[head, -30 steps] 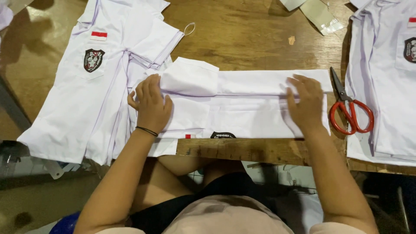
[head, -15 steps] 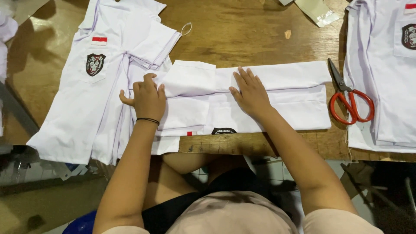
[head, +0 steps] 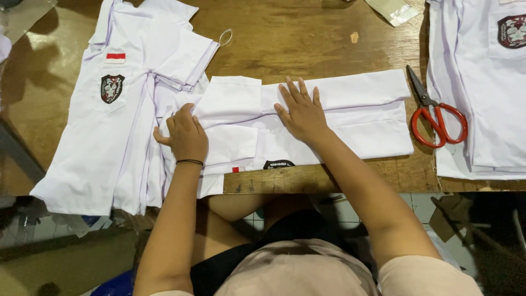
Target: The person folds a white short-sleeved shirt on a wooden table. They align the collar and sleeves, fold the sides inward, and then fold the shirt in half lengthwise and in half again to create a compact rectangle.
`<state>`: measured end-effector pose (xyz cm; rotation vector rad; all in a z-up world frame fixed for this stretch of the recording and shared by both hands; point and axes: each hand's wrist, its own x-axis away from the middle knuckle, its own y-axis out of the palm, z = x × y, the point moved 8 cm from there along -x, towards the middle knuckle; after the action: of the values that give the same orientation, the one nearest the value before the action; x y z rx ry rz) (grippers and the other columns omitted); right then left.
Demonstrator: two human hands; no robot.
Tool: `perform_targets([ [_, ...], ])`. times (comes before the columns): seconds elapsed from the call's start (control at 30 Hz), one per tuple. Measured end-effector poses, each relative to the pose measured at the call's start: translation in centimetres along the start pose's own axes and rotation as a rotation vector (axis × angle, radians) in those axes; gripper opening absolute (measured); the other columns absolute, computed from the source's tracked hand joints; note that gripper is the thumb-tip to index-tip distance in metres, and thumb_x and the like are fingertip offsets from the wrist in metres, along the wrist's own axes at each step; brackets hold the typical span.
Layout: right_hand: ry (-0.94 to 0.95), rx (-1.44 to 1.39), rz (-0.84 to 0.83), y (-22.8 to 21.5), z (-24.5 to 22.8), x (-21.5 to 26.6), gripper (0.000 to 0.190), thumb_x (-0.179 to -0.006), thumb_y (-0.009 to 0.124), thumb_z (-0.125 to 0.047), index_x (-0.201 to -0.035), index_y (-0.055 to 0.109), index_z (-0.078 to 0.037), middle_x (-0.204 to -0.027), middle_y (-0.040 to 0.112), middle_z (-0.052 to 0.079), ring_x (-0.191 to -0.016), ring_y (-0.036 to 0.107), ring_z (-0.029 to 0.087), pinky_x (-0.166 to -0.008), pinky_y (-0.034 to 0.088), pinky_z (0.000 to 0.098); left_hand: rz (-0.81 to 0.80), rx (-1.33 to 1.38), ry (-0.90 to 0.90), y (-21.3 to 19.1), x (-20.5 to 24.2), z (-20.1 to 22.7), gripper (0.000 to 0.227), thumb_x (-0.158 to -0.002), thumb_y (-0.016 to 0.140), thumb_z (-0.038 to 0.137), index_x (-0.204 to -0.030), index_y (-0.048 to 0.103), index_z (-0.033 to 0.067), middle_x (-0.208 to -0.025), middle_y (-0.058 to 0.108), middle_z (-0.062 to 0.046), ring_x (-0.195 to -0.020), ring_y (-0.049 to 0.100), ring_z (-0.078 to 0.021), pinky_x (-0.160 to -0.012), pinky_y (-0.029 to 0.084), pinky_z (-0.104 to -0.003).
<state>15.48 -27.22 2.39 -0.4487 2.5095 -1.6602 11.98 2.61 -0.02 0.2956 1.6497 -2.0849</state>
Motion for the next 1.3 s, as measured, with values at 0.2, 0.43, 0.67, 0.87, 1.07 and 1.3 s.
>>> perform_targets([
  [0.2,0.021,0.086,-0.038,-0.6,2.8,0.5,0.074,-0.109,0.016,-0.064,-0.165,0.031,-0.018,-0.171,0.025,0.011,-0.159,0.013,0.032,-0.126,0.002,0.0591,0.103,-0.131,0.046,0.9,0.6,-0.1,0.024,-0.106,0.046,0.012,-0.127,0.051,0.0234,-0.096,0.052,0.001,-0.108,0.050,-0.0211,-0.102,0.014,-0.061],
  [0.43,0.226,0.166,0.003,-4.3,12.9,2.0,0.079,-0.109,0.015,-0.065,-0.167,0.020,-0.012,-0.174,0.015,0.012,-0.160,0.013,0.032,-0.128,0.005,0.0565,0.149,-0.134,0.059,1.2,0.7,0.0,0.023,-0.106,0.046,0.011,-0.125,0.052,0.0234,-0.094,0.051,0.002,-0.108,0.050,-0.0195,-0.103,0.011,-0.060],
  [0.67,0.307,0.211,0.036,-4.6,19.4,2.2,0.094,-0.104,0.009,-0.078,-0.168,0.014,-0.008,-0.174,0.009,0.013,-0.160,0.006,0.030,-0.127,-0.004,0.0549,0.201,-0.141,0.067,1.0,0.6,0.4,0.023,-0.105,0.047,0.010,-0.123,0.051,0.0233,-0.093,0.051,0.001,-0.107,0.052,-0.0194,-0.103,0.014,-0.059],
  [0.87,0.372,0.133,0.061,-5.6,15.0,1.0,0.089,-0.102,0.009,-0.064,-0.162,-0.001,0.001,-0.172,-0.002,0.017,-0.157,-0.010,0.035,-0.124,-0.007,0.0563,0.131,-0.047,0.001,0.4,0.4,0.5,0.036,-0.095,0.046,0.003,-0.122,0.063,0.0206,-0.100,0.061,0.004,-0.105,0.055,-0.0207,-0.107,0.023,-0.058],
  [1.07,-0.113,0.100,0.035,1.3,-2.2,-2.7,0.077,-0.110,0.022,-0.058,-0.160,0.035,0.000,-0.167,0.030,0.021,-0.158,0.018,0.039,-0.124,0.012,0.0625,0.189,-0.134,0.029,1.1,0.6,0.3,0.021,-0.105,0.046,0.010,-0.121,0.054,0.0215,-0.092,0.053,0.002,-0.105,0.053,-0.0173,-0.104,0.015,-0.055],
  [1.3,-0.100,0.124,-0.084,2.9,-2.8,-3.0,0.097,-0.100,0.007,-0.079,-0.164,0.024,-0.008,-0.172,0.021,0.011,-0.160,0.011,0.028,-0.129,0.003,0.0538,0.144,-0.130,0.038,1.4,0.5,0.1,0.021,-0.105,0.048,0.011,-0.123,0.053,0.0205,-0.098,0.056,0.001,-0.108,0.053,-0.0189,-0.104,0.016,-0.056],
])
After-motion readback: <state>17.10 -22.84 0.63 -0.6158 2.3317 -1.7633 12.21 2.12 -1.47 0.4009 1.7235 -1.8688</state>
